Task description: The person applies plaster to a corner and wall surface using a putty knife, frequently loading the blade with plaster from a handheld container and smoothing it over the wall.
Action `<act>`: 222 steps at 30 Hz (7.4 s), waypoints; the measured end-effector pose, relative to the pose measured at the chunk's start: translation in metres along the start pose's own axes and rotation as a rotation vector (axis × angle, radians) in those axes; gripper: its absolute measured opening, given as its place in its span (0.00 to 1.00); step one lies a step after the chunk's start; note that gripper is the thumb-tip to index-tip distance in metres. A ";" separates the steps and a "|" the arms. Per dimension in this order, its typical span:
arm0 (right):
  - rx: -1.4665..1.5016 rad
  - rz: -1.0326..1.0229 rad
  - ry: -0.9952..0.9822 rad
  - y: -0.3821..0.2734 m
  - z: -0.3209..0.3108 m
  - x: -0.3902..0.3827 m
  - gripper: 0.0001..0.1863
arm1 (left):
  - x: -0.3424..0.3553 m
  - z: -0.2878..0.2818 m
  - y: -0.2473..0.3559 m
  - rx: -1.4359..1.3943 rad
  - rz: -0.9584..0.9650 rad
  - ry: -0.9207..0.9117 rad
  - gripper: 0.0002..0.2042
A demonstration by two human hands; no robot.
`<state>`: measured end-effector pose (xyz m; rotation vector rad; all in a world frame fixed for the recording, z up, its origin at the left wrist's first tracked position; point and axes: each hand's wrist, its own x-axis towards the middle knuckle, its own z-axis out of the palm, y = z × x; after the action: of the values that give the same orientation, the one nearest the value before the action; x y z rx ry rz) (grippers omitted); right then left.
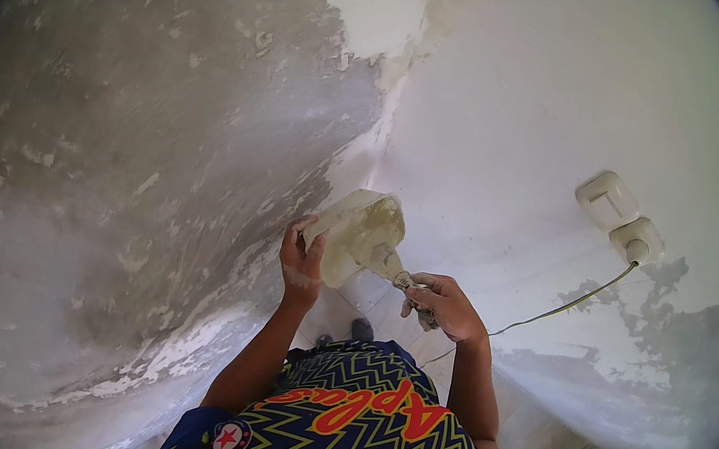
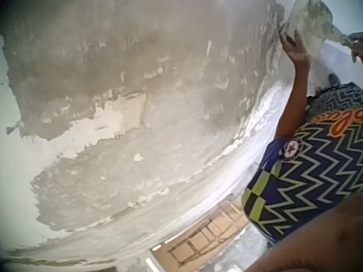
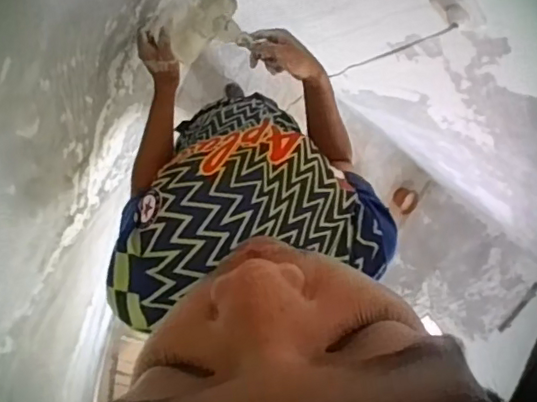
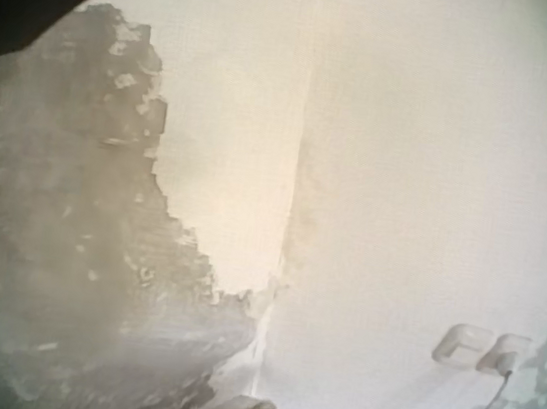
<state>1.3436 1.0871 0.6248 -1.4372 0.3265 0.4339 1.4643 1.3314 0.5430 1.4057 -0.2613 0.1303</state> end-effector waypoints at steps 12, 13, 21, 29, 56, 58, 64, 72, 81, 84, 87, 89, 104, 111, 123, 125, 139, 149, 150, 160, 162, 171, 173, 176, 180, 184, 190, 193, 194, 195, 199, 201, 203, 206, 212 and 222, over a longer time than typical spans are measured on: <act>-0.116 -0.052 0.109 0.002 0.054 0.015 0.16 | 0.015 0.020 0.011 -0.029 0.111 -0.060 0.23; -0.124 -0.052 0.122 0.005 0.056 0.015 0.16 | 0.016 0.020 0.008 -0.054 0.099 -0.044 0.23; -0.072 -0.063 0.131 0.025 0.048 0.018 0.15 | 0.018 0.019 -0.003 -0.160 0.043 -0.042 0.23; 0.194 -0.138 0.027 0.024 0.044 0.008 0.12 | 0.013 0.018 -0.018 -0.393 -0.269 0.108 0.21; -0.047 -0.248 0.221 -0.022 0.014 0.017 0.11 | 0.016 0.017 -0.060 -0.791 -0.686 -0.014 0.28; -0.108 -0.236 0.238 -0.019 0.017 0.017 0.11 | 0.017 0.017 -0.063 -0.772 -0.680 -0.018 0.30; -0.002 -0.229 0.206 -0.018 0.014 0.015 0.11 | 0.020 0.023 -0.058 -0.764 -0.651 -0.039 0.31; 0.369 -0.058 0.055 -0.032 -0.003 0.019 0.12 | 0.008 0.014 -0.069 -0.789 -0.659 0.005 0.27; 0.002 -0.153 0.110 -0.057 -0.019 0.039 0.08 | 0.013 0.016 -0.111 -0.772 -0.742 0.037 0.26; -0.300 -0.188 0.178 -0.066 -0.018 0.034 0.10 | 0.018 0.026 -0.112 -0.811 -0.745 0.054 0.25; -0.732 -0.316 0.250 -0.067 -0.019 0.028 0.14 | 0.025 0.035 -0.108 -0.842 -0.744 0.056 0.25; -1.008 -0.453 0.265 -0.055 -0.031 0.035 0.16 | 0.032 0.038 -0.103 -0.844 -0.746 0.040 0.27; -1.250 -0.568 0.374 -0.067 -0.047 0.032 0.25 | 0.054 0.054 -0.058 -0.897 -0.597 0.017 0.23; -1.334 -0.900 0.467 -0.112 -0.057 0.016 0.29 | 0.059 0.061 -0.046 -0.899 -0.614 0.033 0.25; -1.731 -0.493 0.187 -0.165 -0.005 -0.006 0.08 | 0.045 0.068 -0.035 -0.686 -0.377 0.006 0.22; -1.746 -0.501 0.202 -0.158 0.009 -0.006 0.05 | 0.045 0.067 -0.029 -0.657 -0.326 0.012 0.17; -1.779 -0.478 0.333 -0.128 0.045 -0.035 0.09 | 0.042 0.057 0.020 -0.141 0.144 -0.053 0.18; -1.749 -0.515 0.435 -0.115 0.056 -0.055 0.10 | 0.039 0.061 0.028 -0.122 0.269 -0.004 0.19; -1.766 -0.483 0.402 -0.115 0.054 -0.054 0.10 | 0.038 0.061 0.030 -0.137 0.242 0.000 0.18; -1.654 -0.559 0.514 -0.092 0.053 -0.053 0.14 | 0.043 0.063 0.035 -0.216 0.157 0.012 0.20; -1.620 -0.602 0.536 -0.085 0.058 -0.045 0.14 | 0.043 0.059 0.033 -0.196 0.160 0.017 0.19; -1.479 -0.689 0.601 -0.056 0.061 -0.023 0.19 | 0.036 0.064 0.025 -0.319 0.040 0.055 0.17; -1.459 -0.739 0.653 -0.049 0.062 -0.019 0.19 | 0.038 0.062 0.013 -0.292 0.033 0.101 0.16; -1.411 -0.833 0.733 -0.043 0.057 -0.015 0.19 | 0.034 0.063 -0.002 -0.431 -0.164 0.161 0.17; -1.308 -0.955 0.810 -0.049 0.046 -0.015 0.20 | 0.036 0.053 -0.023 -0.581 -0.349 0.158 0.24; -1.157 -0.935 0.716 -0.053 0.024 -0.012 0.20 | 0.038 0.051 -0.023 -0.651 -0.401 0.128 0.26; -0.881 -0.916 0.622 -0.087 -0.017 0.007 0.12 | 0.041 0.050 -0.039 -0.711 -0.522 0.063 0.23; -0.835 -0.809 0.608 -0.109 -0.029 0.014 0.12 | 0.050 0.054 -0.064 -0.770 -0.628 0.039 0.22; -0.829 -0.738 0.627 -0.111 -0.037 0.020 0.11 | 0.051 0.059 -0.076 -0.796 -0.684 0.025 0.22; -0.828 -0.796 0.650 -0.109 -0.041 0.027 0.11 | 0.052 0.064 -0.082 -0.813 -0.708 0.009 0.22; -0.865 -0.892 0.675 -0.089 -0.037 0.077 0.10 | 0.051 0.054 -0.115 -0.807 -0.752 0.071 0.23; -0.906 -0.884 0.692 -0.080 -0.042 0.092 0.10 | 0.045 0.057 -0.121 -0.784 -0.762 0.097 0.24; -0.848 -0.856 0.734 -0.079 -0.047 0.096 0.10 | 0.037 0.059 -0.120 -0.752 -0.782 0.086 0.26; -0.843 -0.881 0.777 -0.089 -0.043 0.100 0.10 | 0.036 0.050 -0.125 -0.825 -0.788 0.089 0.22; -0.800 -0.882 0.828 -0.091 -0.042 0.105 0.09 | 0.042 0.051 -0.122 -0.860 -0.817 0.033 0.25; -0.747 -0.781 1.030 -0.075 -0.018 0.104 0.09 | 0.048 0.041 -0.123 -0.808 -0.803 0.051 0.25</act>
<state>1.4714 1.0726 0.6398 -2.2900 0.3908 -0.9674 1.5365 1.2680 0.4440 0.6156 0.2883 -0.5499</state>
